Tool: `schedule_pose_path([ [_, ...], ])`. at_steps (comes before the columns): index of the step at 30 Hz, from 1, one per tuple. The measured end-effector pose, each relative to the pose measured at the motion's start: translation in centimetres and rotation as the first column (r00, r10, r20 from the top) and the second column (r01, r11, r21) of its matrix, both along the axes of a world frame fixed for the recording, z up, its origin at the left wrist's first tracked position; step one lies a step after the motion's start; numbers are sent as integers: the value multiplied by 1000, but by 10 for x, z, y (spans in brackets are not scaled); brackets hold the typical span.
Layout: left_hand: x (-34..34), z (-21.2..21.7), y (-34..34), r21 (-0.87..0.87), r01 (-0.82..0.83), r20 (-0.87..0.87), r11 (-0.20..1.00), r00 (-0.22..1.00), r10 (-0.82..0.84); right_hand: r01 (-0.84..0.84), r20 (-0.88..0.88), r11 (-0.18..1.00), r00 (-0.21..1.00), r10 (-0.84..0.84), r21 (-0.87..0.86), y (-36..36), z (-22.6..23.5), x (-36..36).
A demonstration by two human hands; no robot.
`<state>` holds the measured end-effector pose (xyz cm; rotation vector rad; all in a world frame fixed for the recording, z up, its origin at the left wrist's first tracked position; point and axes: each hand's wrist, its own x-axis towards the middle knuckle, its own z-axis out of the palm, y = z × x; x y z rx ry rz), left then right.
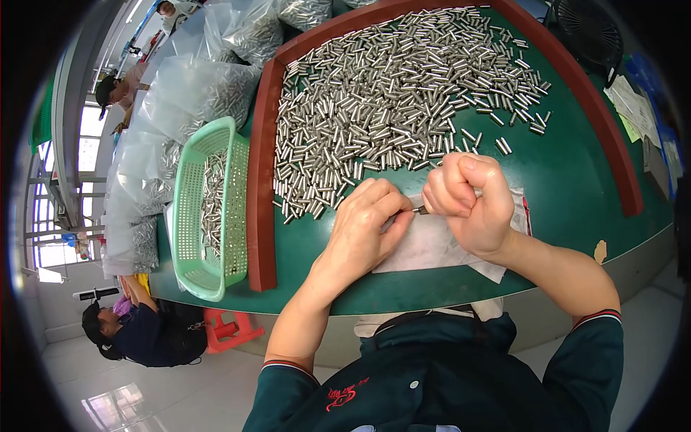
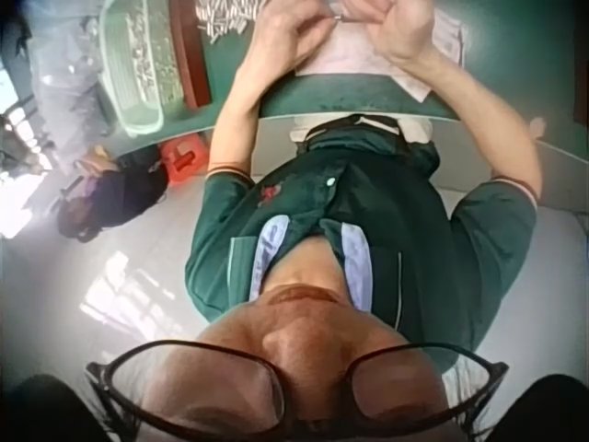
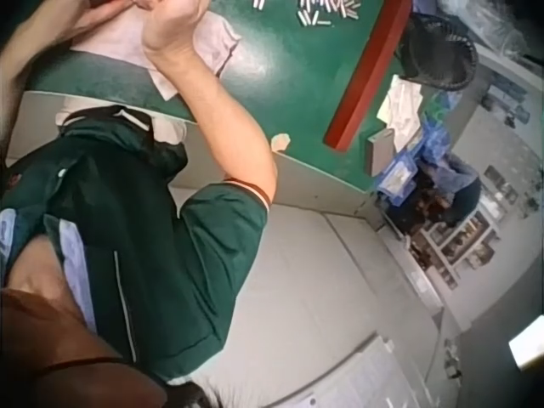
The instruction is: Assembling small metal pins and sleeves at an industrial workbench.
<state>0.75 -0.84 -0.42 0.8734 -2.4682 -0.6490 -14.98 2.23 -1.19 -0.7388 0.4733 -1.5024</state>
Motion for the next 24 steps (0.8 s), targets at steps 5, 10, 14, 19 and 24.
schedule_pose_path([
  [5,-2,-1,2,16,-31,-26,999,999,32,2,-13,1000,1000,-2,-7,1,-1,1],
  [10,-3,-3,4,15,-49,-62,999,997,50,-18,-58,1000,998,19,18,6,3,3],
  [14,-4,0,4,-4,-40,-39,999,998,40,10,-103,999,995,-13,-34,6,5,6],
  [19,-6,-3,4,9,-43,-23,999,999,43,48,-146,999,988,-51,-22,4,3,8],
  [24,-4,0,5,20,-55,-9,998,998,55,19,-53,998,998,-16,53,-1,1,0],
])
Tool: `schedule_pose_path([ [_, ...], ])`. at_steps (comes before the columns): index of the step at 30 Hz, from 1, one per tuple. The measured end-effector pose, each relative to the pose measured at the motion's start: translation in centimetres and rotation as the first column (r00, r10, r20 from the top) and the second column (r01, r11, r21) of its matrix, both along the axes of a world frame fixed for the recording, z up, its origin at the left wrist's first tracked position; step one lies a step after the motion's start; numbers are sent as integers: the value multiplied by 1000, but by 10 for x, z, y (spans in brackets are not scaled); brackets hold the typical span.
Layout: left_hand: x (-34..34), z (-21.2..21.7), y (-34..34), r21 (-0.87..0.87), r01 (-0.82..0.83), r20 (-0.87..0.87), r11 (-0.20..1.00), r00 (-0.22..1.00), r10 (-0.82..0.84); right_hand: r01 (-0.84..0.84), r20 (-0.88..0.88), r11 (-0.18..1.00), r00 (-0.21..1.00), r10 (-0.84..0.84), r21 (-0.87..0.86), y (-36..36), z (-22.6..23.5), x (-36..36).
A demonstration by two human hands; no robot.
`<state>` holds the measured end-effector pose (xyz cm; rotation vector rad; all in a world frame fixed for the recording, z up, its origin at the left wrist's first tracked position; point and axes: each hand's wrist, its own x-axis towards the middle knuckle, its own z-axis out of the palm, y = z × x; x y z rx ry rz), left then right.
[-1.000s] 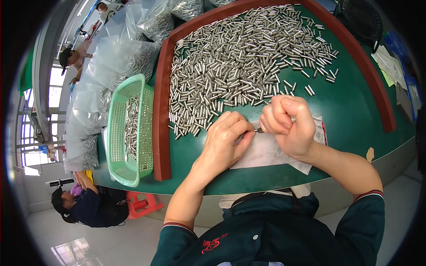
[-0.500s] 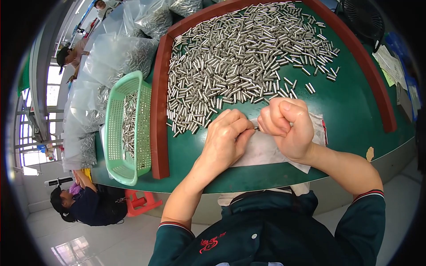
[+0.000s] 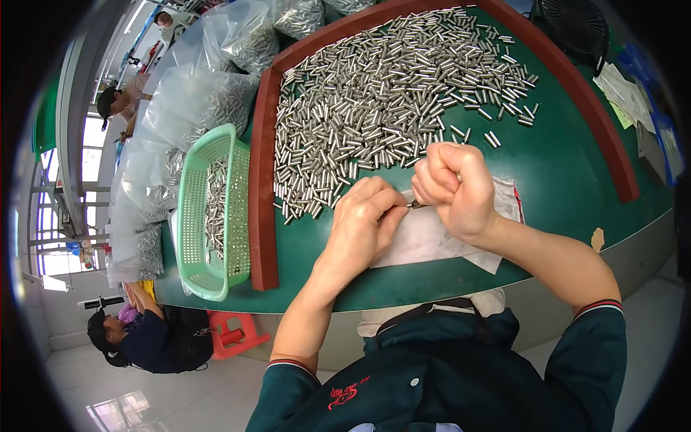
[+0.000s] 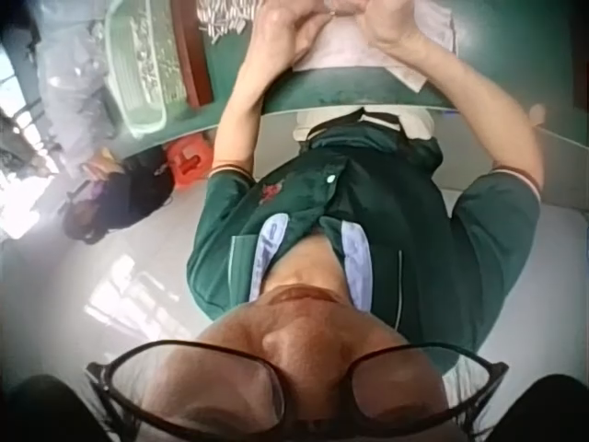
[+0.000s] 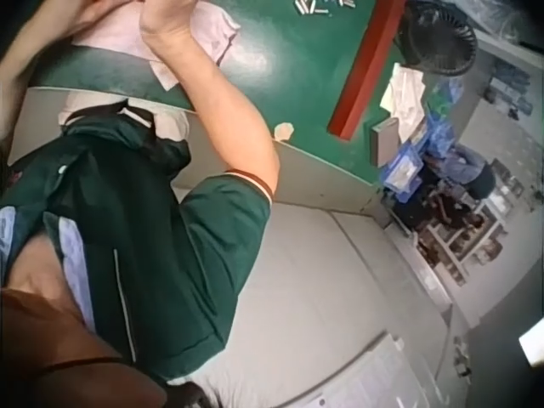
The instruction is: Assembling small metal pins and sleeves at an industrial workbench.
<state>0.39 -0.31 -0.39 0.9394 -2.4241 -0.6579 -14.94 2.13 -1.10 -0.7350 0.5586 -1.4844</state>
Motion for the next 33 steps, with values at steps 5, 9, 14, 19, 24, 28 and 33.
schedule_pose_path([
  [5,11,11,-6,659,-12,-349,752,881,319,-14,7,1000,1000,14,-9,0,2,0],
  [9,26,5,-18,841,333,-531,426,658,534,-57,49,998,997,56,17,1,2,-2],
  [14,28,6,-24,842,420,-536,340,575,618,-58,54,998,997,56,26,0,3,-2],
  [19,51,3,-33,809,366,-588,461,494,640,-73,54,997,996,72,13,0,4,0],
  [24,40,13,-28,216,-451,-105,866,871,480,-62,48,998,997,61,14,-2,2,-2],
  [28,41,15,-27,55,-445,71,894,894,442,-66,51,998,997,65,14,-2,2,-3],
  [33,40,14,-26,-65,-380,172,923,907,385,-70,60,997,996,69,19,-2,2,-3],
])
